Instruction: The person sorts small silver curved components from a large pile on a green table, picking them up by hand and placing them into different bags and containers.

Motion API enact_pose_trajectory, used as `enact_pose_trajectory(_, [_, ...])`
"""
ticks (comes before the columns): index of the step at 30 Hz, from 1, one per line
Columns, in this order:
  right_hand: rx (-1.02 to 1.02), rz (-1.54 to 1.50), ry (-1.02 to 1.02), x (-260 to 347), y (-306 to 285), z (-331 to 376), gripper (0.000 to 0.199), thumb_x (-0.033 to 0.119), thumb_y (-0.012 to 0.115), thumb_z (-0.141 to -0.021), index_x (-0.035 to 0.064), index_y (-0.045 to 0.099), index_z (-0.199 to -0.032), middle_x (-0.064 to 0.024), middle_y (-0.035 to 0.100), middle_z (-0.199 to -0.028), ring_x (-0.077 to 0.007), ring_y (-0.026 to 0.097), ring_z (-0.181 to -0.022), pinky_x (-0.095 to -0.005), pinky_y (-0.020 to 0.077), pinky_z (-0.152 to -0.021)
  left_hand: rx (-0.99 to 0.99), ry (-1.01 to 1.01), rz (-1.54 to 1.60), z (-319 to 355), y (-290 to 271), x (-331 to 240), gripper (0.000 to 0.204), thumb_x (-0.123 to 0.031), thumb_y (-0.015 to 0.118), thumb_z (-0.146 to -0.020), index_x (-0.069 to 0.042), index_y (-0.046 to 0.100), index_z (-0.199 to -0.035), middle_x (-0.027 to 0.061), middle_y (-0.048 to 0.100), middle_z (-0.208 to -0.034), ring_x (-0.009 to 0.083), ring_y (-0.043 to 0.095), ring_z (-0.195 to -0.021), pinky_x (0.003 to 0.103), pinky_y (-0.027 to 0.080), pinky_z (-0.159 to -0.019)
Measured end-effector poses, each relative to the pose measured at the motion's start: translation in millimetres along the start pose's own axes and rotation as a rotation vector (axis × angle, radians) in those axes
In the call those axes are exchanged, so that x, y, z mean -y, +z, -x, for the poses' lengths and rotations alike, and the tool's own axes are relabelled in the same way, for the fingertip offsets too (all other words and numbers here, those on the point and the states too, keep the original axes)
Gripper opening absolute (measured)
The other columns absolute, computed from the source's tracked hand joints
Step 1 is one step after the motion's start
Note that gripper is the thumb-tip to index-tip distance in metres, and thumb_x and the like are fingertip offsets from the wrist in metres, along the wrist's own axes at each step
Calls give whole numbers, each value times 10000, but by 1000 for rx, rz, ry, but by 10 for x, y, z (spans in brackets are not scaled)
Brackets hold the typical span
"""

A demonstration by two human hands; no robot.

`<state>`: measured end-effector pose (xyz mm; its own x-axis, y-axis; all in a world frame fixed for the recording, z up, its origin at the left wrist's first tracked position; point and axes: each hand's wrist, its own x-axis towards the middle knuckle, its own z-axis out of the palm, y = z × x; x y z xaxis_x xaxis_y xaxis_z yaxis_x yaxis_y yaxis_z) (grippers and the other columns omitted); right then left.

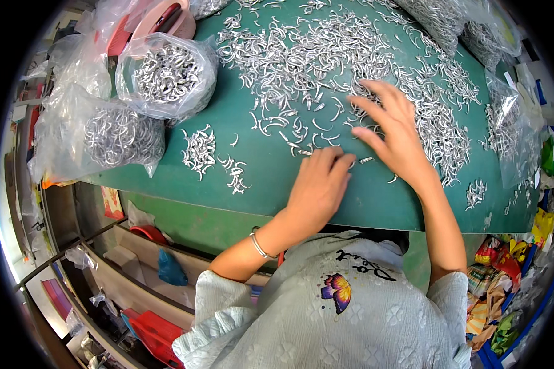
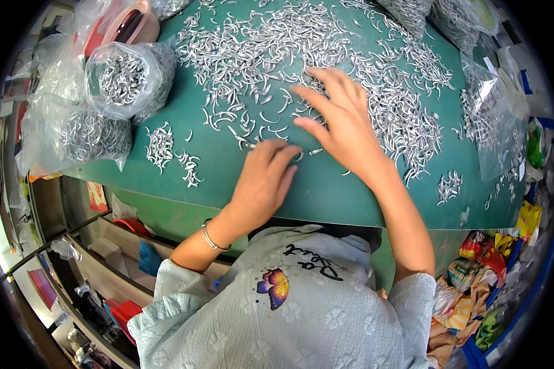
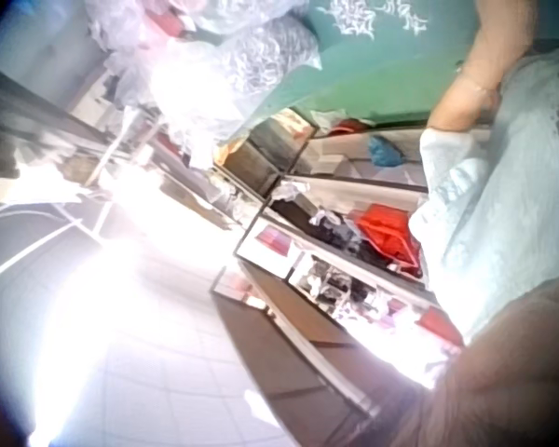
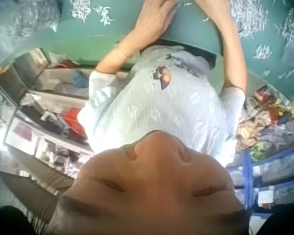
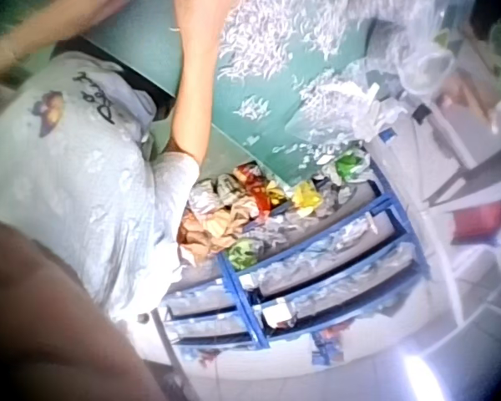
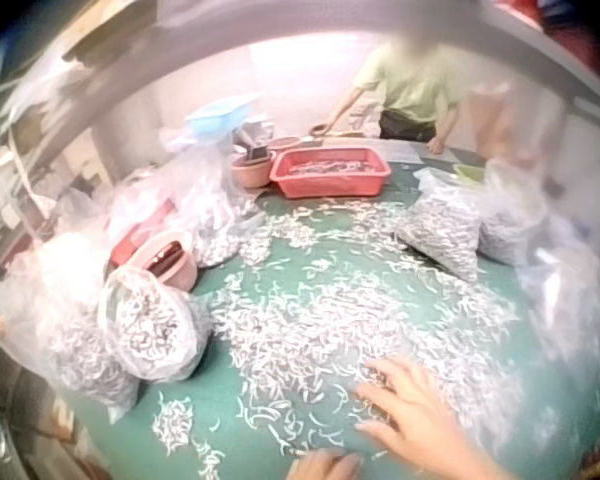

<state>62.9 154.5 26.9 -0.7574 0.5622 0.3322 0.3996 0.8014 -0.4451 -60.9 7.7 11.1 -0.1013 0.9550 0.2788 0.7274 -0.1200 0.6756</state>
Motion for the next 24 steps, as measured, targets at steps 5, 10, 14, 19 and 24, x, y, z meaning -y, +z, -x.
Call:
enact_pose_trajectory(5, [172,36,-93,-176,-41,290,234,120,695,-802,93,631,-1025,-82,521,-1319,-338,411,-1305,-483,300,-1068,66,60,-10,90,142,31,269,31,649,-791,-8,589,-1050,125,543,-1030,304,535,-910,385,430,-764])
enact_pose_trajectory(10, [97,107,-45,-91,-272,339,184,56,683,-770,82,604,-933,-78,571,-1189,-305,487,-1193,-467,331,-1006,29,9,17,260,-1,20,236,50,645,-787,-8,603,-1011,123,569,-983,302,544,-858,386,431,-741])
enact_pose_trajectory(14, [60,28,-40,249,167,218,186,111,711,-747,75,619,-904,-66,562,-1001,-268,506,-1005,-413,360,-866,-47,-50,5,317,-11,25,250,58,652,-782,-21,608,-1014,119,579,-985,294,546,-849,382,426,-741])
enact_pose_trajectory(19, [212,62,-70,377,219,288,156,127,701,-766,67,634,-893,-62,551,-958,-254,498,-963,-398,363,-827,-59,-77,26,394,-74,30,276,63,663,-776,-25,609,-1032,119,579,-992,297,549,-849,379,433,-749])
enact_pose_trajectory(24, [263,-198,-94,380,74,391,140,90,691,-776,59,624,-895,-68,562,-957,-257,516,-939,-380,383,-790,-81,-120,112,490,-95,29,298,74,661,-774,-28,614,-1050,118,582,-1002,305,557,-876,381,454,-770])
